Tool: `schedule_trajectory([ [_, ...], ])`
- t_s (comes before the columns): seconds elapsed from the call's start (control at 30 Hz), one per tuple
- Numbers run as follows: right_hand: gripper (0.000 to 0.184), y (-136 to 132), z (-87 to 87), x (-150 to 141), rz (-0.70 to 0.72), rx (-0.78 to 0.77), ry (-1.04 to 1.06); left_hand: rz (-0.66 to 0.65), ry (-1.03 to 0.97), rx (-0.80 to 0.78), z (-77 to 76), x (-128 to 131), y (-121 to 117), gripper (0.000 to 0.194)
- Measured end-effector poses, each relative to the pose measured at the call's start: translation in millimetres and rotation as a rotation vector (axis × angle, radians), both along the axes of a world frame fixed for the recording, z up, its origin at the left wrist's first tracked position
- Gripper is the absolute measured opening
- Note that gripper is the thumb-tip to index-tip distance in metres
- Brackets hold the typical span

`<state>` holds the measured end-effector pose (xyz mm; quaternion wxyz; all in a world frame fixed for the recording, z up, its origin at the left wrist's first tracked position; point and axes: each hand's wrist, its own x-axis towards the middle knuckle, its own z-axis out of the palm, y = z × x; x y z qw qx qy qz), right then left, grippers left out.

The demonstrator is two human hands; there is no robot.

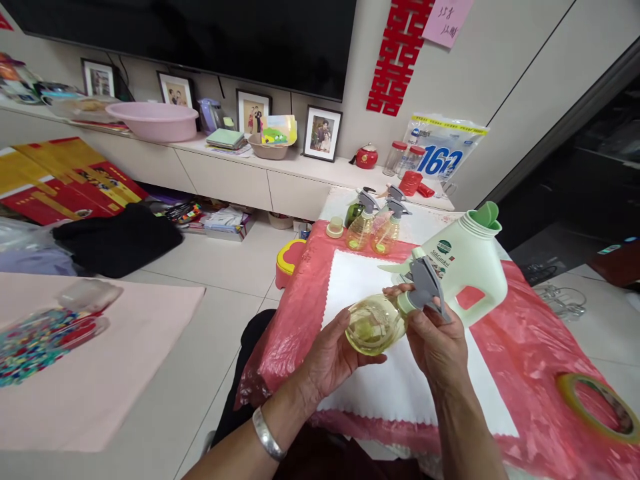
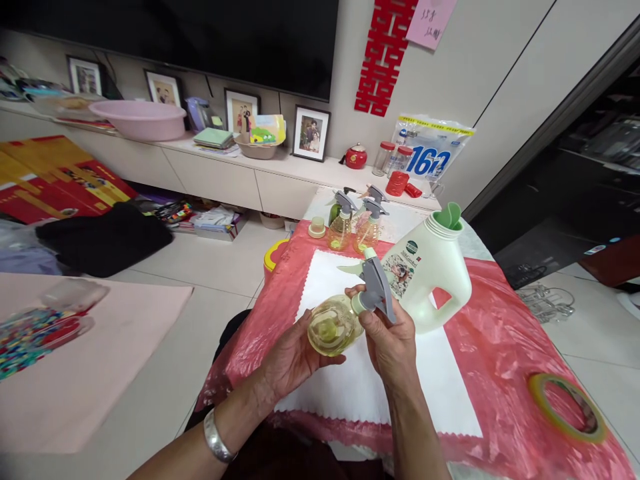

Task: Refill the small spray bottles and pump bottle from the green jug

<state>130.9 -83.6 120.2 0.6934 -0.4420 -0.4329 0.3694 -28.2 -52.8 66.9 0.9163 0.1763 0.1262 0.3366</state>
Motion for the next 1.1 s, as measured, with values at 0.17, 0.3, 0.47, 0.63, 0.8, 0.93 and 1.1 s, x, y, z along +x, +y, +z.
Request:
schedule_trajectory([
  [0.17, 0.03, -0.7, -4.0, -4.1, -0.01, 0.023, 0.001, 0.09, 0.009, -0.016, 1.4, 2.8, -4.3, 0.037],
  [0.3, 0.033, -9.5, -7.4, -12.4, -0.007, -0.017, -0.044, 0.101, -0.048, -0.042, 0.9, 4.8, -5.3, 0.04],
  [0.47, 0.066, -26.5, -13.9, -25.3, -0.01, -0.169, -0.3, 0.119, -0.15, 0.081, 9.4, 7.9, -5.7, 0.048],
  [0.63, 0.073, -39.7, -18.3, -33.2, -0.136, -0.231, -0.36, 0.125, -0.045, 0.162, 10.5, 11.6, -12.6, 0.065],
  [0.8, 0.067, -54.4, -15.0, -25.8, -0.246, -0.29, -0.394, 0.037, 0.029, 0.254, -5.6, 16.9, -20.0, 0.075],
  [0.93, 0.07, -80.5, -16.8, -2.9, -0.219, -0.296, -0.331, -0.116, 0.19, 0.46, -17.0, 15.6, -5.3, 0.078],
  [1.1, 0.081, -121.0, -10.7, 45.1, -0.457, -0.355, -0.242, 0.071, 0.82, 1.072, -46.1, 9.3, 47.4, 0.044],
])
